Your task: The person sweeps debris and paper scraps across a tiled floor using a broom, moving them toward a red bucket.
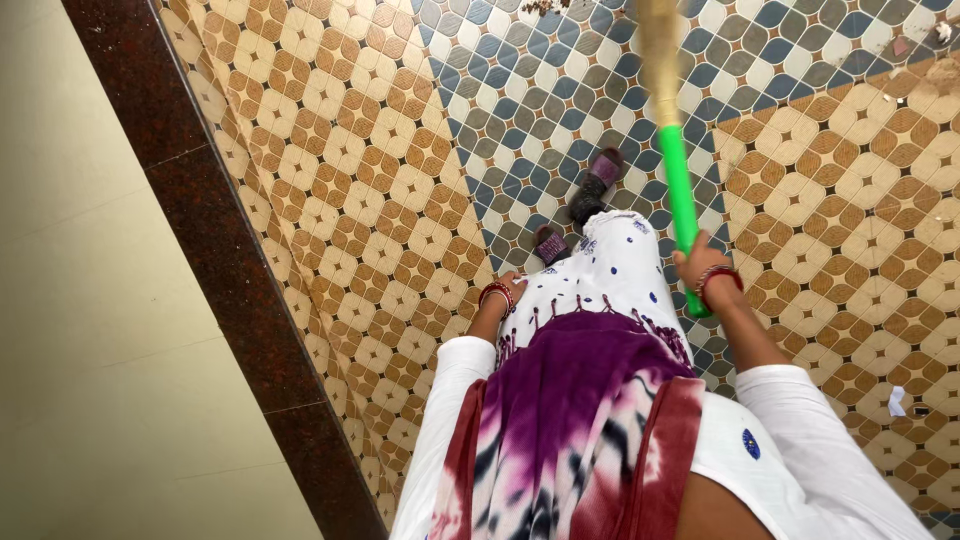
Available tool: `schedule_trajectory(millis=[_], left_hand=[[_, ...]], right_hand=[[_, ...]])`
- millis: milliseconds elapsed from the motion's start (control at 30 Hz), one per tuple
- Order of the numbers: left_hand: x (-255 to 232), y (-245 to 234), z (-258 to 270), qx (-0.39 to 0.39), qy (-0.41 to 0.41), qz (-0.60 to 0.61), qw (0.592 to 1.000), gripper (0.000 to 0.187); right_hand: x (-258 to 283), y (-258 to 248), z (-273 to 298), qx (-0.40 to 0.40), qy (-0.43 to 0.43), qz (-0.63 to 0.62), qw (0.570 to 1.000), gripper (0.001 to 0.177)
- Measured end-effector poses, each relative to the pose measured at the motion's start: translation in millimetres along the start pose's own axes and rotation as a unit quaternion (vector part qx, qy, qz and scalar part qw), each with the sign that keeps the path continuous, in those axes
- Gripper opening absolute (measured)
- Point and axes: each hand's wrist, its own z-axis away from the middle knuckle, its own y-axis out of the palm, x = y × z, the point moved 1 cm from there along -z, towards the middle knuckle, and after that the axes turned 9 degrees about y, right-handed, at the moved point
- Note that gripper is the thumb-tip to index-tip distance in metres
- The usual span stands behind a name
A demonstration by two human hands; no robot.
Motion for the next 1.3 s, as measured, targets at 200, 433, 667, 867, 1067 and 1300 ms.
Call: schedule_trajectory(millis=[200,433,667,867,1067,1300], left_hand=[[-33.2,-25.8,-23.0,-0.028,0.028,0.125,0.991,0.048],[-40.7,-68.3,-45.4,-0.044,-0.020,0.102,0.994,0.045],[-85.5,-125.7,-101.6,-0.093,0.023,0.125,0.988,0.044],[-184.4,-165.4,-134.4,-0.055,0.056,0.079,0.994,0.047],[-221.3,-175.0,-148.8,-0.075,0.166,0.077,0.980,0.047],[-213.7,-208.5,-157.6,-0.093,0.096,0.050,0.990,0.043]], right_hand=[[125.2,-13.3,-27.9,0.016,-0.186,0.138,0.973,0.061],[208.7,-35.5,-103.0,0.023,-0.280,0.183,0.942,0.042],[118.3,-121.0,-137.3,0.098,0.001,-0.107,0.989,0.058],[64.0,-209.1,-171.3,0.079,0.137,-0.360,0.919,0.055],[62.2,-261.3,-188.9,-0.022,0.096,-0.487,0.868,0.049],[132.3,-232.9,-146.5,-0.064,-0.002,-0.283,0.957,0.050]])
